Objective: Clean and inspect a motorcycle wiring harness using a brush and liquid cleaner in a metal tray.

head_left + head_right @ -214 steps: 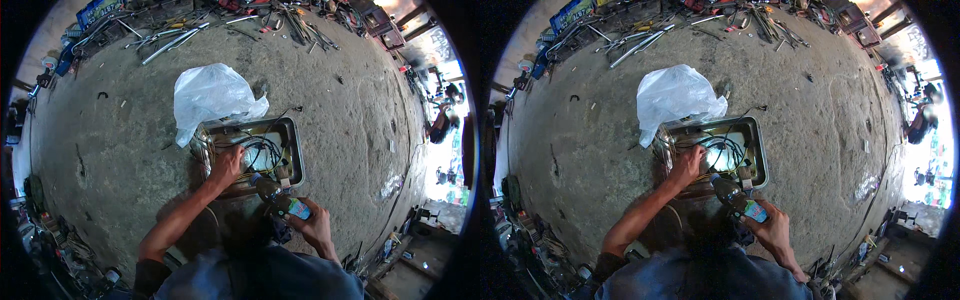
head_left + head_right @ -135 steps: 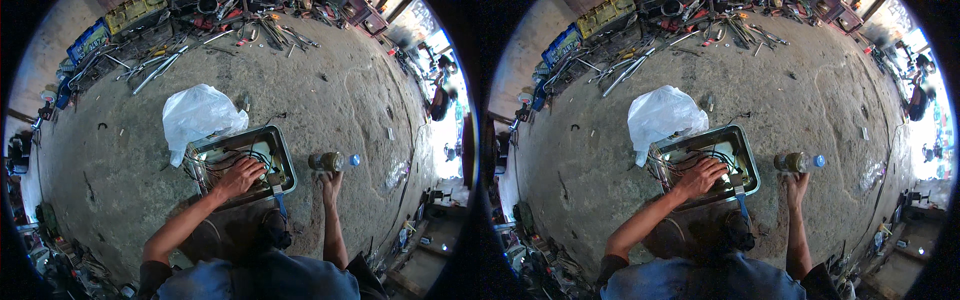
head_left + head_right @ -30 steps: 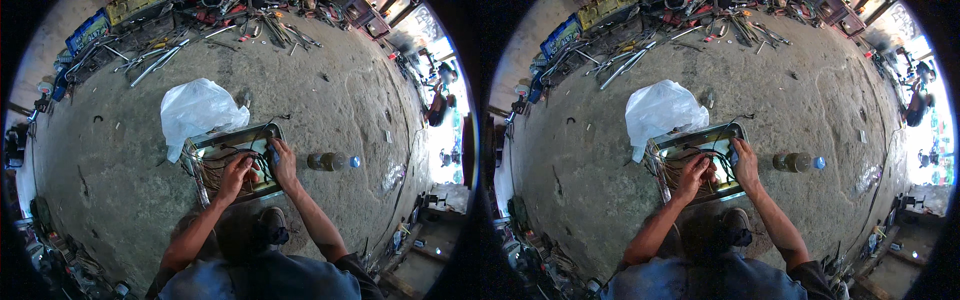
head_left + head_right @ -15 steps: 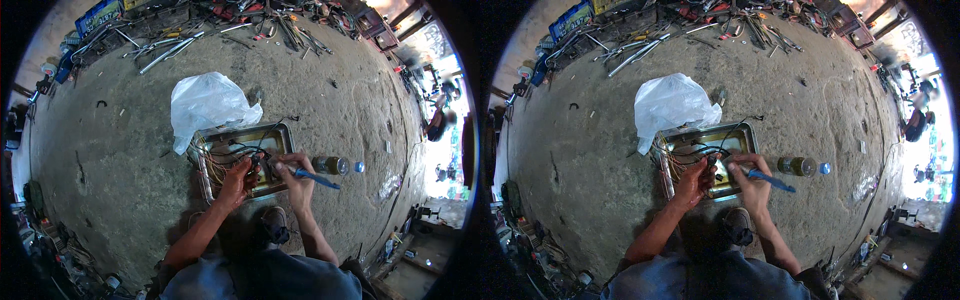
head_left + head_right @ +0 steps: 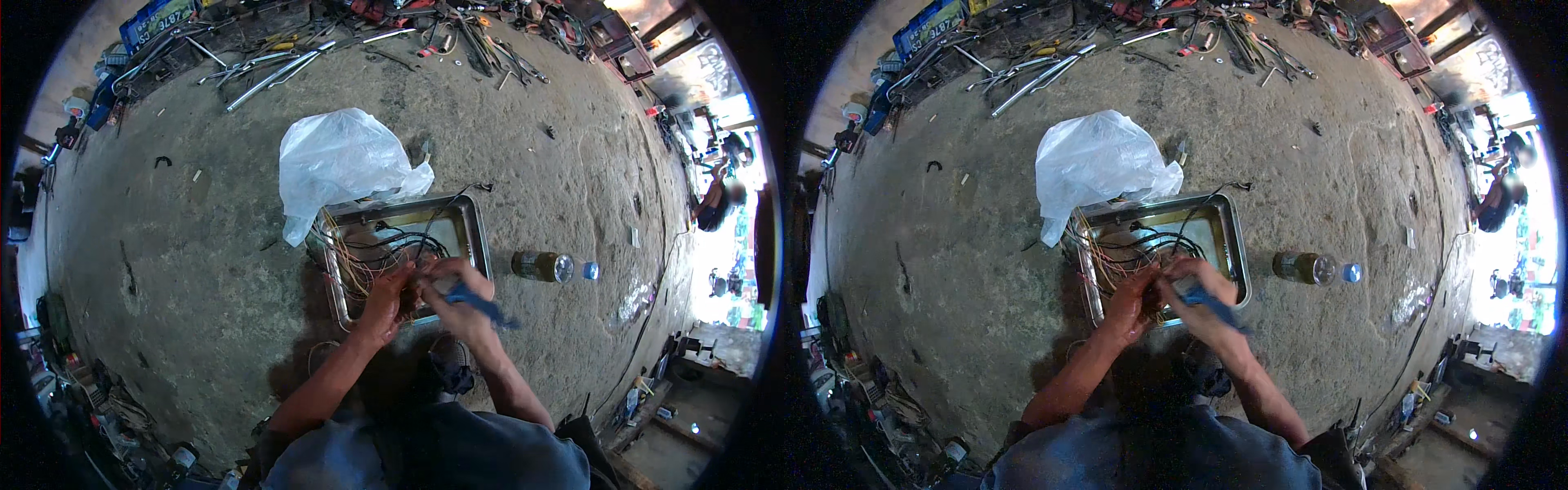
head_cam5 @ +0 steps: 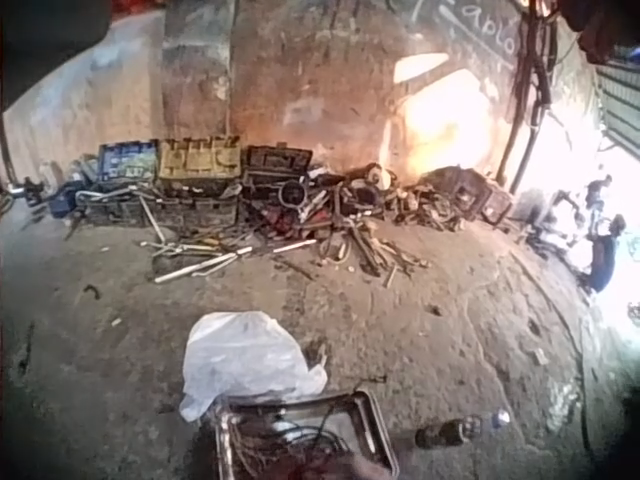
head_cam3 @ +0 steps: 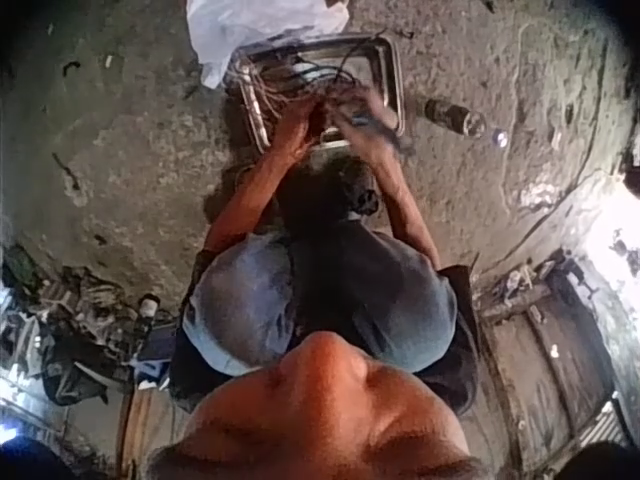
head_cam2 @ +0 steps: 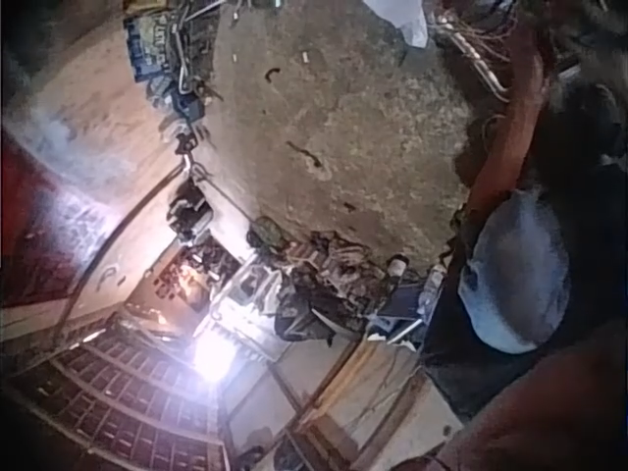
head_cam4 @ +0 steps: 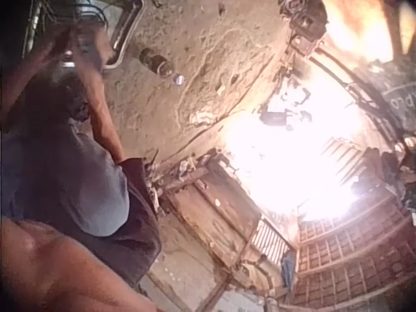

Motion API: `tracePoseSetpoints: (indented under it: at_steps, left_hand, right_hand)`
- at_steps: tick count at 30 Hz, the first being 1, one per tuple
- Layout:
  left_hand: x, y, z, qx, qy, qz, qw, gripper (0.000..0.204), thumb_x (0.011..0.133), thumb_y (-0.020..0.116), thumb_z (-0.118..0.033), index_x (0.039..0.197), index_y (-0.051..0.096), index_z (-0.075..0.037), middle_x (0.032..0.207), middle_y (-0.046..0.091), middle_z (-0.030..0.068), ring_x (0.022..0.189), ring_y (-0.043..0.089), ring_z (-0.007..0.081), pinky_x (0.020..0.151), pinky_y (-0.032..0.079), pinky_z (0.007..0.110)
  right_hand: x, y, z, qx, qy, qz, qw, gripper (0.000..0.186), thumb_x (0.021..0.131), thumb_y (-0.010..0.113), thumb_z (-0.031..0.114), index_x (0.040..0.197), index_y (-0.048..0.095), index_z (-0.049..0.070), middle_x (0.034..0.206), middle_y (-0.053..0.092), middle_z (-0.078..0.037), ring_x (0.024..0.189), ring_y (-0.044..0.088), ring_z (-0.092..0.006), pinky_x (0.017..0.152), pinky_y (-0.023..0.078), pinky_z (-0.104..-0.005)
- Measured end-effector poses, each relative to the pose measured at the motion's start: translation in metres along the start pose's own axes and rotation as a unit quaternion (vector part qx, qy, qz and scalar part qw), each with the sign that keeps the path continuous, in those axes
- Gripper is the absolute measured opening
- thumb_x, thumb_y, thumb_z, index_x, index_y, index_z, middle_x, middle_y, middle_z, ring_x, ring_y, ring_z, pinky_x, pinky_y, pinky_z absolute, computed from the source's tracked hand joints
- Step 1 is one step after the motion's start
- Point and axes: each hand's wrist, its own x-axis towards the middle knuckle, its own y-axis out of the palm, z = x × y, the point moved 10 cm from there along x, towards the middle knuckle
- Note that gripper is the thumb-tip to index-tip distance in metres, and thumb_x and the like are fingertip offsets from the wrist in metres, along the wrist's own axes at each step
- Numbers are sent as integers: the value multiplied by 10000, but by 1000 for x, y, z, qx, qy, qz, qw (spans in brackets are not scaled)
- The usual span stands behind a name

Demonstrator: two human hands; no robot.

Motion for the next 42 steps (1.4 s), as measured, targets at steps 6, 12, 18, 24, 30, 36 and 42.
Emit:
tracePoseSetpoints:
  at_steps: [6,12,18,24,30,36,42]
  left_hand:
    - [10,3,12,-54,-2,10,998,220,1087,617,-288,1022,691,-91,858,645,-18,716,584,55,634,471,262]
    - [6,19,-11,26,83,-63,994,269,1103,593,-329,1091,678,-75,867,571,-41,683,426,53,622,406,274]
    - [-11,38,-25,170,76,19,982,370,1127,544,-302,1415,636,-88,852,536,-78,692,395,27,624,381,248]
    - [-4,48,-22,208,70,53,974,438,1133,498,-205,1563,495,-123,918,578,-52,691,412,40,618,351,231]
    - [-18,66,-40,361,122,11,925,437,1100,576,-164,1533,552,-112,966,657,-14,749,493,25,631,427,260]
    - [-30,76,-60,528,192,-32,827,451,1010,654,-82,1457,598,-64,1158,742,234,923,757,252,791,564,363]
    - [-39,80,-70,551,278,-46,786,395,997,677,-101,1386,634,-48,1074,737,248,905,752,370,796,569,430]
  right_hand:
    - [5,-27,-60,-44,135,-88,986,239,863,839,55,1005,648,40,970,772,-106,880,754,-179,768,591,-320]
    - [2,-23,-53,-54,114,-70,989,219,854,823,24,966,635,28,932,744,-100,874,710,-171,804,565,-320]
    - [-5,-15,-6,-15,27,-20,999,238,858,837,39,980,633,51,969,756,-115,903,745,-190,802,586,-316]
    - [6,-61,-58,45,113,-146,982,241,850,838,8,961,626,34,979,755,-101,906,715,-156,825,572,-307]
    - [-1,-40,-17,73,32,-61,995,333,793,821,-28,1035,601,33,1112,678,-117,1057,669,-181,923,532,-323]
    - [0,-33,-23,46,112,-6,993,399,804,847,36,1126,611,16,1088,692,-110,1026,676,-192,911,537,-327]
    - [-6,-40,-41,44,188,-35,981,342,836,850,44,1144,704,13,1074,764,-119,989,730,-195,878,575,-325]
